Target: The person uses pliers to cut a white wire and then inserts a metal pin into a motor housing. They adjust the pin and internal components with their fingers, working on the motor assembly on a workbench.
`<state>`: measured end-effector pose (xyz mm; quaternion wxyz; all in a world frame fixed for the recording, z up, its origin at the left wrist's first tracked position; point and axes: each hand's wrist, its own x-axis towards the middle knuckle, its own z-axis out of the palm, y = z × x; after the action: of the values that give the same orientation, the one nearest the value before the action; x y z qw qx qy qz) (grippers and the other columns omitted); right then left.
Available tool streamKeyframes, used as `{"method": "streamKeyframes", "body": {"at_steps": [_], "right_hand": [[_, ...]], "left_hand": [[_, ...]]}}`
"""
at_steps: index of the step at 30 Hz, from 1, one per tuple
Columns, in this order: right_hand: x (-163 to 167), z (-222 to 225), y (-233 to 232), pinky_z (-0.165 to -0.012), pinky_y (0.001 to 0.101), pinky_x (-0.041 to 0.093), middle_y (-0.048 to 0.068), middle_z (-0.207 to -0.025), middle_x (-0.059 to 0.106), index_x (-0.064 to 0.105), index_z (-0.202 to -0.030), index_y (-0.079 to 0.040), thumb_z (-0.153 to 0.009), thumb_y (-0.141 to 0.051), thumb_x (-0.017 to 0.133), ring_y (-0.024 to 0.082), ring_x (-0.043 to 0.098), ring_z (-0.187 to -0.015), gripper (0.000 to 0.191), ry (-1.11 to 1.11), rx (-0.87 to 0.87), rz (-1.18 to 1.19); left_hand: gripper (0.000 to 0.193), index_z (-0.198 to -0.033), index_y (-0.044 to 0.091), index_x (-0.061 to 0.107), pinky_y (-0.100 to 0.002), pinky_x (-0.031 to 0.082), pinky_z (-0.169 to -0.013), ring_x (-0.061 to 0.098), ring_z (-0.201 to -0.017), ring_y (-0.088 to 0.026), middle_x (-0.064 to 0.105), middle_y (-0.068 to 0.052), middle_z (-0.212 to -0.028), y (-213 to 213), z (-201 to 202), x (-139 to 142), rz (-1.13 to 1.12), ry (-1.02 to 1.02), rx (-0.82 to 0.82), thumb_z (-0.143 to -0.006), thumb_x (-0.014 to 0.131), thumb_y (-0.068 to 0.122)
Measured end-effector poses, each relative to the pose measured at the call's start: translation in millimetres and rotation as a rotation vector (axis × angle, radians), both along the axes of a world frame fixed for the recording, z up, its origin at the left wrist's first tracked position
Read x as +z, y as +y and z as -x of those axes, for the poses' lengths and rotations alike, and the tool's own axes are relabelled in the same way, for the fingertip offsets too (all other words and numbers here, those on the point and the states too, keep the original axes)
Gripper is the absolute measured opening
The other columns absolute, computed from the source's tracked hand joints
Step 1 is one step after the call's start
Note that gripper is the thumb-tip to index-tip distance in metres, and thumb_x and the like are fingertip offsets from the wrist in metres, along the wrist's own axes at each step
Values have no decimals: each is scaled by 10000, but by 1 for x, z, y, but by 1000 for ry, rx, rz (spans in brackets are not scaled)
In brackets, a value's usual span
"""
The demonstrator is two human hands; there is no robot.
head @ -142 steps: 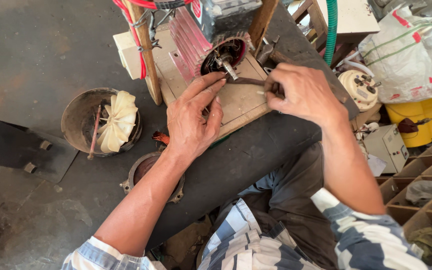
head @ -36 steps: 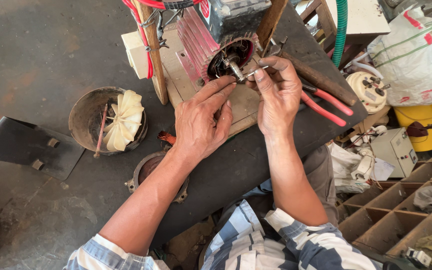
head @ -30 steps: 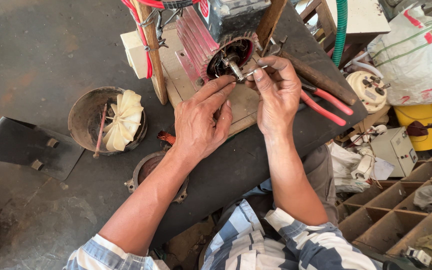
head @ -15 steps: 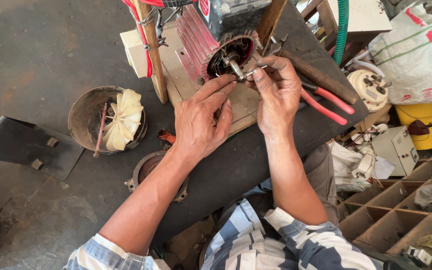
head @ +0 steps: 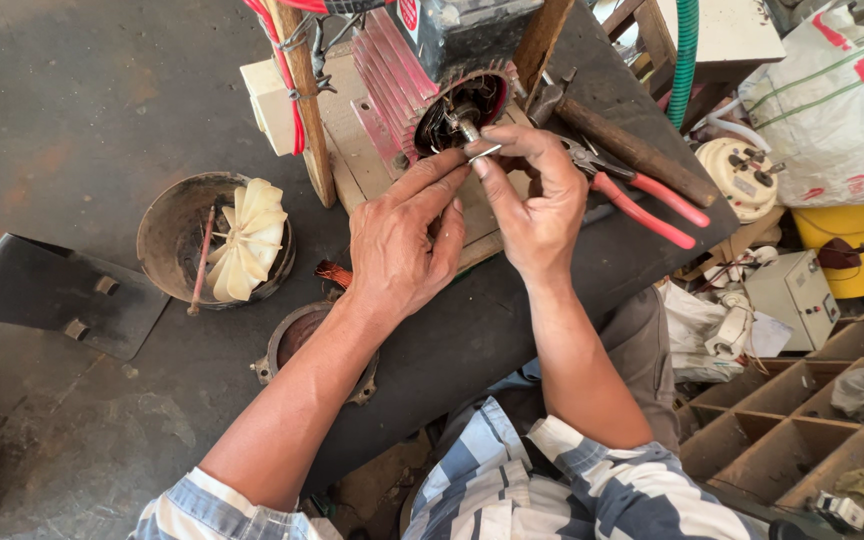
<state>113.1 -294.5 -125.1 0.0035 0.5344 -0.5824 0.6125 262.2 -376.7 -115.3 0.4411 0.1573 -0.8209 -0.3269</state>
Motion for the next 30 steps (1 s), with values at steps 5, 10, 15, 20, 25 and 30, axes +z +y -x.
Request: {"method": "streamKeyframes", "body": {"at_steps": [5, 10, 15, 20, 25, 30], "right_hand": [[4, -2, -1, -907, 244, 536, 42, -1114, 725, 664, -1238, -18, -1020, 41, 733, 87, 673, -1025, 236, -38, -46, -23], [5, -2, -2, -907, 247, 541, 39, -1111, 718, 667, -1251, -25, -1025, 45, 736, 91, 677, -1039, 247, -61, -42, -14], [8, -2, -3, -933, 255, 551, 36, -1119, 710, 647, -1268, -28, -1030, 46, 722, 91, 682, -1061, 261, -97, -18, 10], [17, -6, -2, -911, 259, 561, 59, -1142, 714, 657, -1261, -27, -1004, 61, 727, 112, 700, -1054, 281, 73, -72, -32], [24, -12, -2, -895, 272, 572, 65, -1116, 731, 688, -1253, -60, -950, 62, 789, 169, 704, -1007, 343, 343, -208, -110], [25, -14, -4, -901, 309, 543, 57, -1085, 752, 689, -1246, -51, -915, 49, 813, 198, 698, -981, 367, 409, -235, -120]], "left_hand": [[301, -1173, 49, 743, -377, 568, -711, 744, -889, -264, 709, -48, -1274, 0, -1, 0, -10, -20, 1, -895, 629, 59], [285, -1092, 47, 753, -387, 561, -689, 739, -832, -260, 705, -40, -1296, -1, 0, 0, -49, -81, 18, -850, 604, 34], [351, -1211, 12, 718, -397, 573, -767, 735, -970, -289, 672, -69, -1334, -1, 0, -2, 3, -38, 40, -885, 587, 24], [374, -1250, 9, 700, -405, 576, -800, 727, -1030, -312, 664, -81, -1346, -1, 0, -2, 0, -32, 39, -896, 580, 26], [365, -1240, 10, 702, -409, 575, -800, 723, -1036, -323, 665, -86, -1343, -2, 1, -3, 1, -35, 35, -896, 581, 29], [354, -1225, 21, 711, -407, 577, -787, 726, -1004, -314, 679, -79, -1327, -1, -1, -4, -30, -43, 34, -897, 579, 30]]}}
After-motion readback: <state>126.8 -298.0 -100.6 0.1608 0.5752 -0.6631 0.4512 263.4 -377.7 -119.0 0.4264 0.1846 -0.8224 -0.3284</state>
